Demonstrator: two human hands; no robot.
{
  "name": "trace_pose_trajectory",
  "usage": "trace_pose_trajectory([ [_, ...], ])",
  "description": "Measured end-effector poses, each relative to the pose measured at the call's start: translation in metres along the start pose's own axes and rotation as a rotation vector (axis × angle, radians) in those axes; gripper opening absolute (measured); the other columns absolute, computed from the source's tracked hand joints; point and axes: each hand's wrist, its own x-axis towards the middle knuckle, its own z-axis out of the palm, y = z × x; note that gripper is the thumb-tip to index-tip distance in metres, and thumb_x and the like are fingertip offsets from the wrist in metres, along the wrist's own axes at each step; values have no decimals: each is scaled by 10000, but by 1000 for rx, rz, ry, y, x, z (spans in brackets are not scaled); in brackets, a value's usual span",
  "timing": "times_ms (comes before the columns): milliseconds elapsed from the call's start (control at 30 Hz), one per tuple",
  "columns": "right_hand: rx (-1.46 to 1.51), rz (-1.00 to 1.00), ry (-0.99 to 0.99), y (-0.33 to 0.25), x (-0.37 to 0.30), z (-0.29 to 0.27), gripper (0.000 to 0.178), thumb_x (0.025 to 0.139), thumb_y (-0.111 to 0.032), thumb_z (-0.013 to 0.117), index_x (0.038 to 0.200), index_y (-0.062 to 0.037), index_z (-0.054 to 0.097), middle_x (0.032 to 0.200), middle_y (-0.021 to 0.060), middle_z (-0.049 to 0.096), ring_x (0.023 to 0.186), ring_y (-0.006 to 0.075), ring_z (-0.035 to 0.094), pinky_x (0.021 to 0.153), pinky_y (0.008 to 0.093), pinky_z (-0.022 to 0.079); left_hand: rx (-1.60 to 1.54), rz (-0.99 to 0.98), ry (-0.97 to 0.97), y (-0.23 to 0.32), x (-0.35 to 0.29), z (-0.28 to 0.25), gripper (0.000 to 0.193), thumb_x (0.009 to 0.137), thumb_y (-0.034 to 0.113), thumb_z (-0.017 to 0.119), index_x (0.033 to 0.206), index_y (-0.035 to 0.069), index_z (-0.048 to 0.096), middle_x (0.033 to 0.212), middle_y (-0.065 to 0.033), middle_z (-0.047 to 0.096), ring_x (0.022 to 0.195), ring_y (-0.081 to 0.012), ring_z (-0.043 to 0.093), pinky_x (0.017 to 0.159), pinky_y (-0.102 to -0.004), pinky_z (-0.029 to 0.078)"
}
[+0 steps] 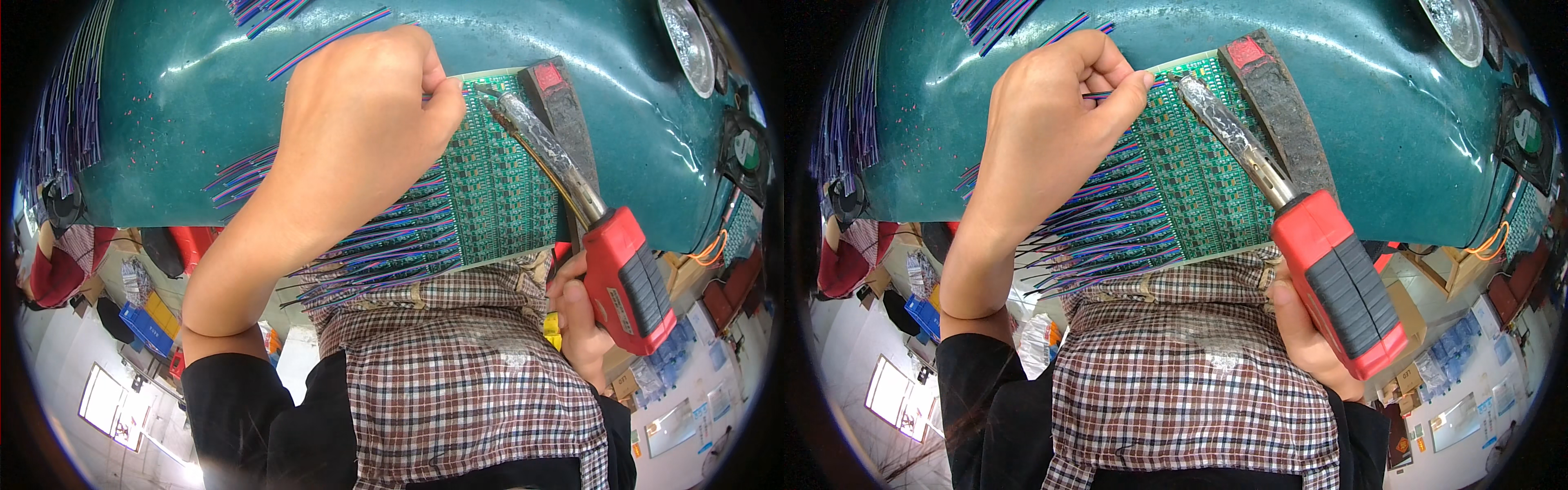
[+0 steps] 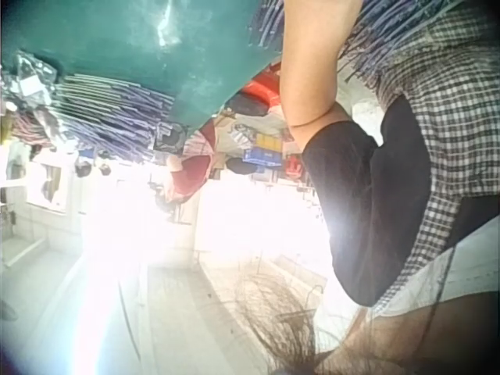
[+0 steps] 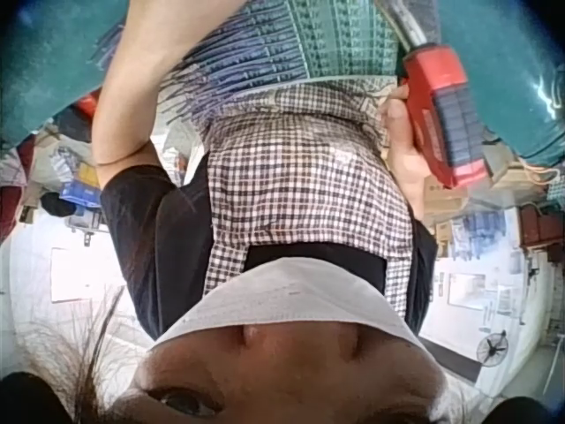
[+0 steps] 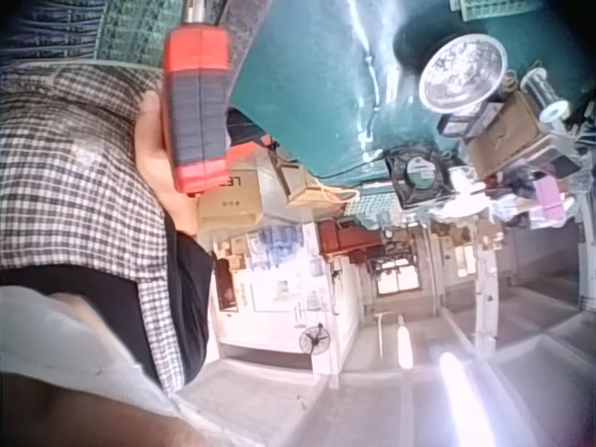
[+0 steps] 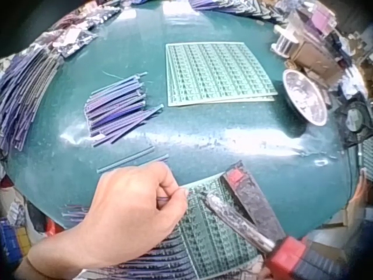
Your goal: The person solders multiple wire components onto a large electronic circuit board assembly using a soldering iron and solder.
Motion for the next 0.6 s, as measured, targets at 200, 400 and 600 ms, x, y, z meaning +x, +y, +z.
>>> trace_pose_trajectory([
  [200, 20, -57, -13, 1, 5, 1, 175, 949, -107, 679, 1021, 8, 569, 703, 84, 582, 512, 101, 493, 499, 247, 382, 6, -10, 6, 1, 0, 1, 191, 894, 133, 769, 807, -2, 665, 653, -57, 650, 573, -120, 606, 571, -282, 493],
  [400, -17, -62, -43, 2, 7, 0, 163, 939, -93, 678, 986, -5, 549, 699, 97, 577, 509, 110, 491, 495, 247, 379, 25, 2, 12, 1, 1, 2, 193, 892, 141, 772, 810, 1, 668, 657, -65, 665, 571, -134, 628, 565, -286, 499],
  [600, 48, 89, 21, -4, -7, -2, 231, 931, -150, 701, 1035, 15, 579, 718, 77, 608, 501, 88, 477, 502, 246, 388, 33, 8, 18, 4, -3, 1, 199, 889, 144, 775, 804, 2, 663, 646, -67, 662, 564, -143, 635, 566, -290, 501],
])
